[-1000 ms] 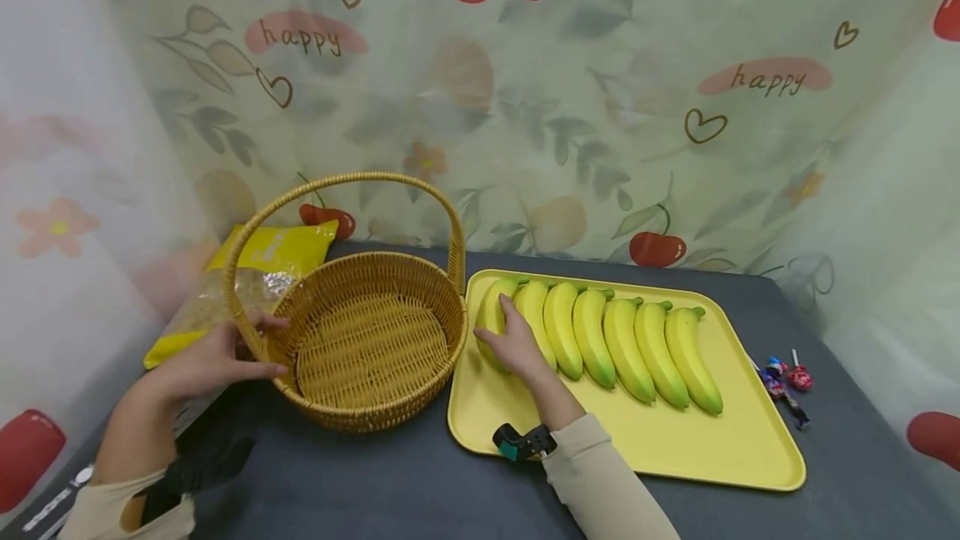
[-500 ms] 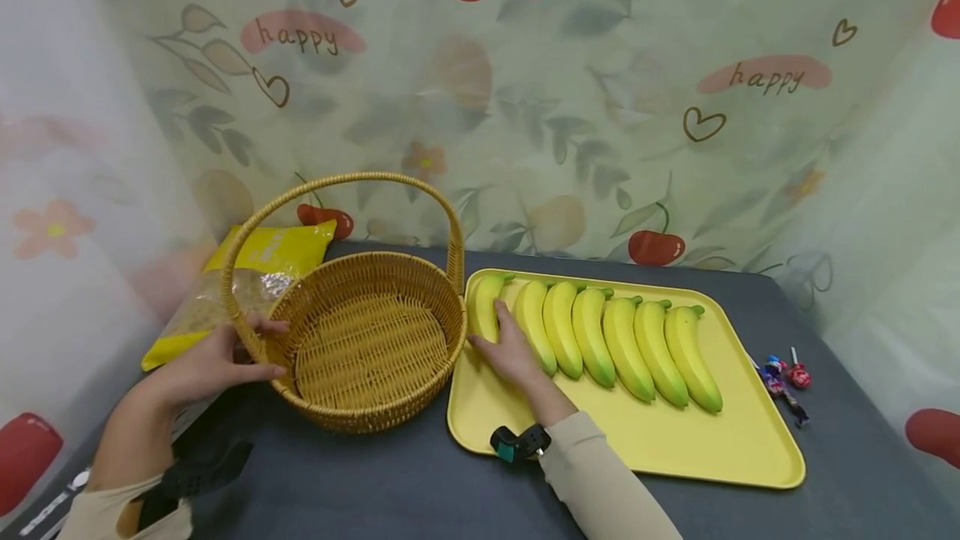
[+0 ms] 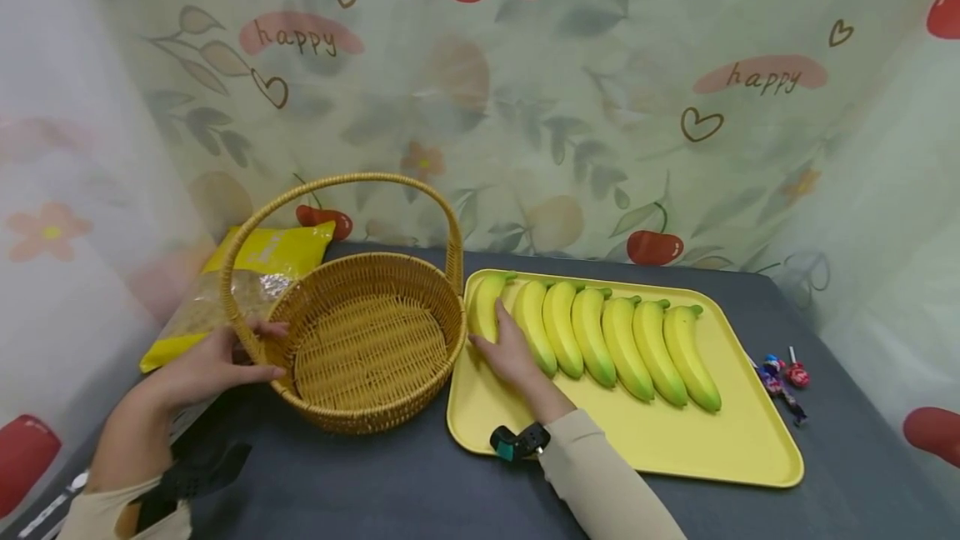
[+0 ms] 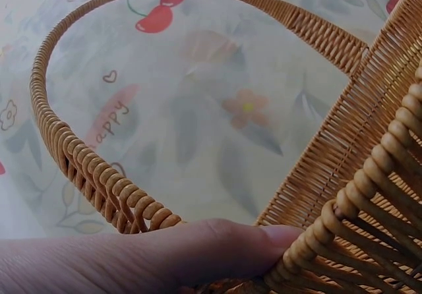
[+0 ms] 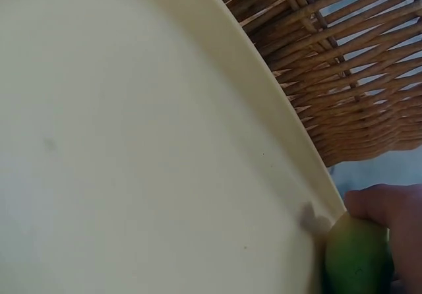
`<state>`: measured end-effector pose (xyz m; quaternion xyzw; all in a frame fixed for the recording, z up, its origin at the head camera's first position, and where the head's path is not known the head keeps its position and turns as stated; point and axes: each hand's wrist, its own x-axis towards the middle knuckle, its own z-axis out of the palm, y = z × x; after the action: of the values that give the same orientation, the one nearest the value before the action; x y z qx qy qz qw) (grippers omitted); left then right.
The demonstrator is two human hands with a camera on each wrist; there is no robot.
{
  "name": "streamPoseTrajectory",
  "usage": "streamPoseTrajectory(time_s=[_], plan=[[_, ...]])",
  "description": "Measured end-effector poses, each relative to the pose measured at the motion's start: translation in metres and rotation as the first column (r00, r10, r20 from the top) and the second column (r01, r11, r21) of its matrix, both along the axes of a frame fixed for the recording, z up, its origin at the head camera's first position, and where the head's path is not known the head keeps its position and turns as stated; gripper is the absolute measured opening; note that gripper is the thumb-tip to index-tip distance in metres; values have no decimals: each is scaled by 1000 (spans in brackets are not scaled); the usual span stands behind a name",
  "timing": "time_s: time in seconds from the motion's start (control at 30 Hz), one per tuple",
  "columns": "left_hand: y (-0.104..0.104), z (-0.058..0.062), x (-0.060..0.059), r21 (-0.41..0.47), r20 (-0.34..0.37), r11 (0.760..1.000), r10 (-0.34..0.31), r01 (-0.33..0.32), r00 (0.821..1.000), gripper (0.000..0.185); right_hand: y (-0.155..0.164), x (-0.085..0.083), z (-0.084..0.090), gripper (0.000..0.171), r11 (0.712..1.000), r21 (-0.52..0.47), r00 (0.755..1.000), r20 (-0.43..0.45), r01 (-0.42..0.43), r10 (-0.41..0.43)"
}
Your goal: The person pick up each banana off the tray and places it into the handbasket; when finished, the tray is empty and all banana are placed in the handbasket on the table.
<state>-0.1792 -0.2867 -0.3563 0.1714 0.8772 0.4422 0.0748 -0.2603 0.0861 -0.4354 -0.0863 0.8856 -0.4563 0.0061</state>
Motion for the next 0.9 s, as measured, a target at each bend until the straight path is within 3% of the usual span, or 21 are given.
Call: streamPoseTrajectory(time_s=[0.23, 0.4, 0.9], plan=[[1, 2, -1, -3, 2, 1000, 6, -6, 1000, 44, -1, 4, 14, 75, 1000, -28, 1000, -6, -4, 4], [3, 4, -1, -35, -8, 999, 8, -8, 1000, 43, 3, 11, 24, 72, 1000, -29, 997, -71, 4, -6], [-1, 0, 0, -17, -7, 1000, -5, 5, 1000, 42, 22, 53, 53, 70, 996, 32, 979, -185, -84, 88]])
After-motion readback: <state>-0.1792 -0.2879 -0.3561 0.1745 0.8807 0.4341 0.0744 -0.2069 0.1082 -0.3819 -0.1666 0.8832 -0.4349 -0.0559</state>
